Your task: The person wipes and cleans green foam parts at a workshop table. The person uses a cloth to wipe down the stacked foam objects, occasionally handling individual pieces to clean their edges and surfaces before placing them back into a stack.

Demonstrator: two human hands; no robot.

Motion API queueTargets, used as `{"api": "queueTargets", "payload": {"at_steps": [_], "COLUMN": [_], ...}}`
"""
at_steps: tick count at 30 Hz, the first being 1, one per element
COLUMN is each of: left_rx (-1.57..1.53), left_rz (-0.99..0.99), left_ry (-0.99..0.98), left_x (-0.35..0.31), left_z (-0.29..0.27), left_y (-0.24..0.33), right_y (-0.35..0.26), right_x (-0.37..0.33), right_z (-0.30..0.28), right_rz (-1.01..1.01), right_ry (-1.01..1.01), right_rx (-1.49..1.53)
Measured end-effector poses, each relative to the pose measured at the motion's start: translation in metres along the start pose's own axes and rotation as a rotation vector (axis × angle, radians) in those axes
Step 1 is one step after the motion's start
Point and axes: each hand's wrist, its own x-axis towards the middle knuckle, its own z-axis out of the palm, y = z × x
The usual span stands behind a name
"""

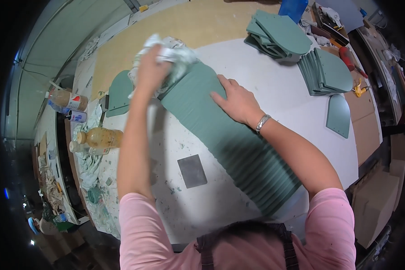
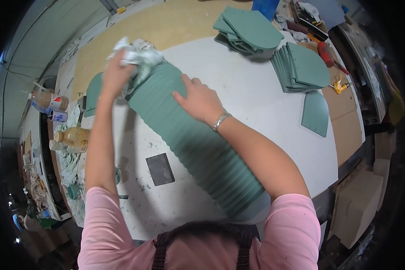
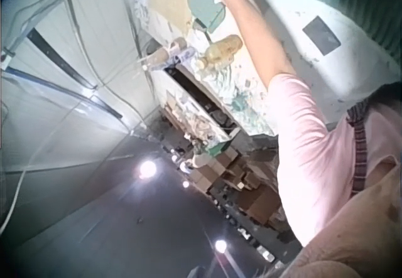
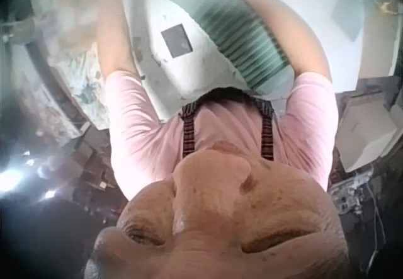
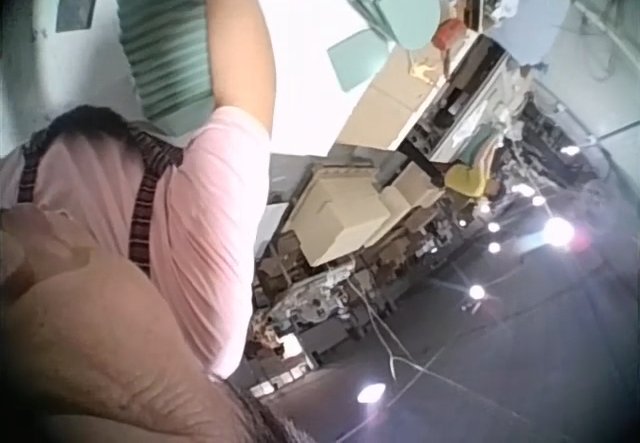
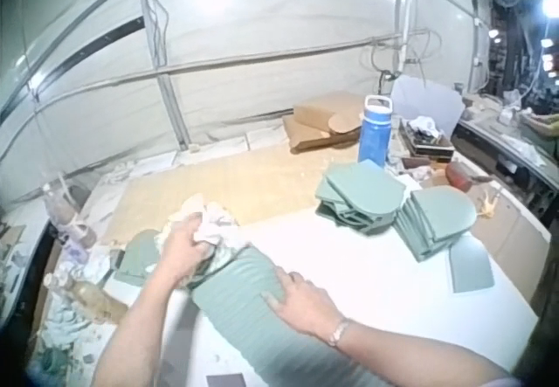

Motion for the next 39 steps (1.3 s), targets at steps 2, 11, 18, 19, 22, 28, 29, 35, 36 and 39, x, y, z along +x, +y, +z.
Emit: {"api": "queueTargets", "payload": {"at_steps": [2, 11, 18, 19, 22, 28, 29, 35, 36, 39], "left_rx": [0.256, 0.001, -0.074, -0.088, -0.032, 0.061, 0.274, 0.255, 0.365, 0.351], "left_rz": [0.323, -0.481, -0.049, -0.258, -0.486, -0.135, 0.104, -0.401, -0.542, -0.455], "left_ry": [-0.115, -0.146, -0.065, -0.179, -0.226, -0.113, -0.142, -0.054, -0.143, -0.07], "left_x": [-0.023, 0.014, 0.008, 0.001, -0.009, 0.032, 0.021, -0.042, -0.037, -0.01], "left_z": [0.033, -0.036, 0.043, 0.021, -0.027, 0.024, 0.048, -0.028, -0.043, -0.048], "left_y": [0.018, -0.039, -0.041, -0.058, -0.07, -0.058, -0.011, -0.069, -0.066, -0.067], "right_y": [0.008, 0.005, 0.009, 0.011, 0.018, -0.003, 0.01, 0.018, 0.02, 0.013], "right_x": [0.0, -0.001, -0.001, -0.002, -0.003, 0.002, 0.002, -0.001, -0.003, -0.002], "right_z": [0.0, -0.007, -0.001, -0.002, -0.007, 0.0, -0.002, -0.007, -0.006, -0.004], "right_rz": [-0.008, 0.023, -0.011, 0.008, 0.029, -0.014, 0.02, 0.006, 0.011, -0.002], "right_ry": [0.014, -0.014, 0.027, 0.018, 0.025, 0.0, -0.004, 0.043, 0.04, 0.053], "right_rx": [0.037, 0.008, 0.047, 0.04, 0.021, 0.039, 0.026, 0.031, 0.036, 0.028]}}
